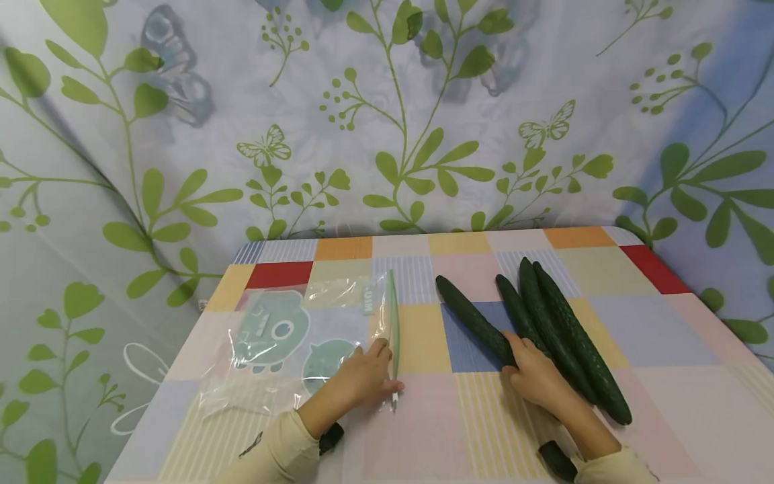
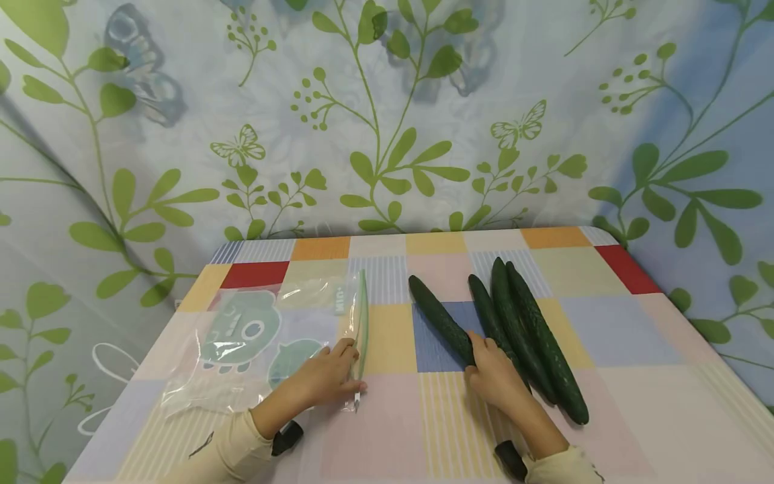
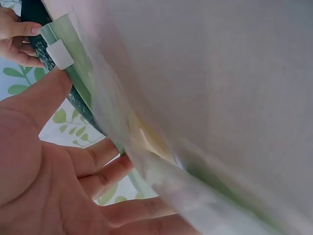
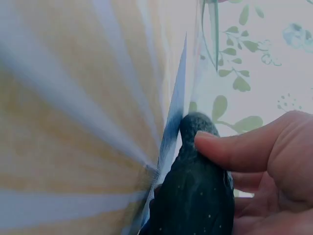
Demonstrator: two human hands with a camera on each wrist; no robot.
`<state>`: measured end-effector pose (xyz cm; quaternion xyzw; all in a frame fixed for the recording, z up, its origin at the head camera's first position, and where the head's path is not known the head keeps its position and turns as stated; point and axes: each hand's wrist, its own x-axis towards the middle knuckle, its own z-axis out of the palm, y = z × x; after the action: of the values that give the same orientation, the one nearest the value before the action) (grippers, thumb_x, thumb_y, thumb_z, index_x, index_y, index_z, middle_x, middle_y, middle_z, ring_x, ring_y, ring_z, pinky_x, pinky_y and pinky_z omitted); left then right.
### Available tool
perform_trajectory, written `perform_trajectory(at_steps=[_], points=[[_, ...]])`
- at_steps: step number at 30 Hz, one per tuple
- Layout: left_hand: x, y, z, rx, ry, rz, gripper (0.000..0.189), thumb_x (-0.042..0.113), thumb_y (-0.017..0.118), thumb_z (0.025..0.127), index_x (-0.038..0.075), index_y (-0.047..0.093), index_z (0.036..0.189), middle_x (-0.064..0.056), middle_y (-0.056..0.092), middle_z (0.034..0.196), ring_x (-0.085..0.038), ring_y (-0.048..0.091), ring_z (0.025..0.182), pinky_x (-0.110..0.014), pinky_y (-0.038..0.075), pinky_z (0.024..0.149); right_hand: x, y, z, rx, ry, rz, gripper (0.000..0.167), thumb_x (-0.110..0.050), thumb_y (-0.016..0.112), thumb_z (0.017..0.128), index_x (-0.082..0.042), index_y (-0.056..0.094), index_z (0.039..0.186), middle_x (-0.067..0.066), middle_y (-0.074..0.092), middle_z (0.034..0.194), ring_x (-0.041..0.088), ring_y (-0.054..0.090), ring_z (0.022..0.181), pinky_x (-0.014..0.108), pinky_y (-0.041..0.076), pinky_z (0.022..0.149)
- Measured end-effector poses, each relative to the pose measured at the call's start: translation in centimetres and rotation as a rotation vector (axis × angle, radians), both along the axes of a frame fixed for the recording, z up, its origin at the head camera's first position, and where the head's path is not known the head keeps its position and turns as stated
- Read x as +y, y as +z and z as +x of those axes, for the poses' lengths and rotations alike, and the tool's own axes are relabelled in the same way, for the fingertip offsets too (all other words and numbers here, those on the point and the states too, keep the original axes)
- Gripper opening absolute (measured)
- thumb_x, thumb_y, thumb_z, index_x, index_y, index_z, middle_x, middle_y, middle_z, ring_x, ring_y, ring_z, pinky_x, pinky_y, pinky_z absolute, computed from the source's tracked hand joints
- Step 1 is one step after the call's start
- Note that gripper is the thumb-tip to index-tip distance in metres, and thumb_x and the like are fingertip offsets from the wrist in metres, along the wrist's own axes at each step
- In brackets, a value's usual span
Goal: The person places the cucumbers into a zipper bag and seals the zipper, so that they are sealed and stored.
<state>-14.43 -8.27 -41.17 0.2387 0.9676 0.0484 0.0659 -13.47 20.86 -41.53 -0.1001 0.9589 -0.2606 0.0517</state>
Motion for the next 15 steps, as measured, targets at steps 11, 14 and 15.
perform_trajectory(at_steps=[11, 14, 15], points=[[0.14, -0.13, -0.02, 0.049, -0.002, -0.021, 0.059, 0.048, 0.062, 0.079, 0.001, 0.053, 0.113, -0.010, 0.044, 0.122, -0.030, 0.054, 0.088, -0.037, 0.048, 0.072, -0.29, 0.49, 0.91, 0.089, 0.122, -0.048, 0.058, 0.003, 0.058, 0.082, 0.005, 0.033, 0.135, 0.031, 0.042, 0.130, 0.047, 0.044, 0.116, 0.057, 0.041, 0.089], [0.15, -0.18, -0.08, 0.042, 0.020, -0.019, 0.062, 0.049, 0.061, 0.079, 0.000, 0.052, 0.116, -0.010, 0.044, 0.125, -0.032, 0.054, 0.084, -0.038, 0.051, 0.066, -0.40, 0.57, 0.95, 0.116, 0.172, -0.047, 0.057, 0.003, 0.059, 0.082, 0.005, 0.035, 0.133, 0.028, 0.043, 0.131, 0.045, 0.044, 0.117, 0.055, 0.041, 0.091], [0.16, -0.19, -0.11, 0.040, 0.026, -0.022, 0.063, 0.050, 0.061, 0.079, 0.001, 0.052, 0.117, -0.010, 0.044, 0.126, -0.032, 0.054, 0.084, -0.038, 0.051, 0.065, -0.43, 0.60, 0.92, 0.123, 0.184, -0.040, 0.057, 0.003, 0.060, 0.081, 0.005, 0.036, 0.133, 0.027, 0.044, 0.130, 0.044, 0.045, 0.117, 0.055, 0.041, 0.091]])
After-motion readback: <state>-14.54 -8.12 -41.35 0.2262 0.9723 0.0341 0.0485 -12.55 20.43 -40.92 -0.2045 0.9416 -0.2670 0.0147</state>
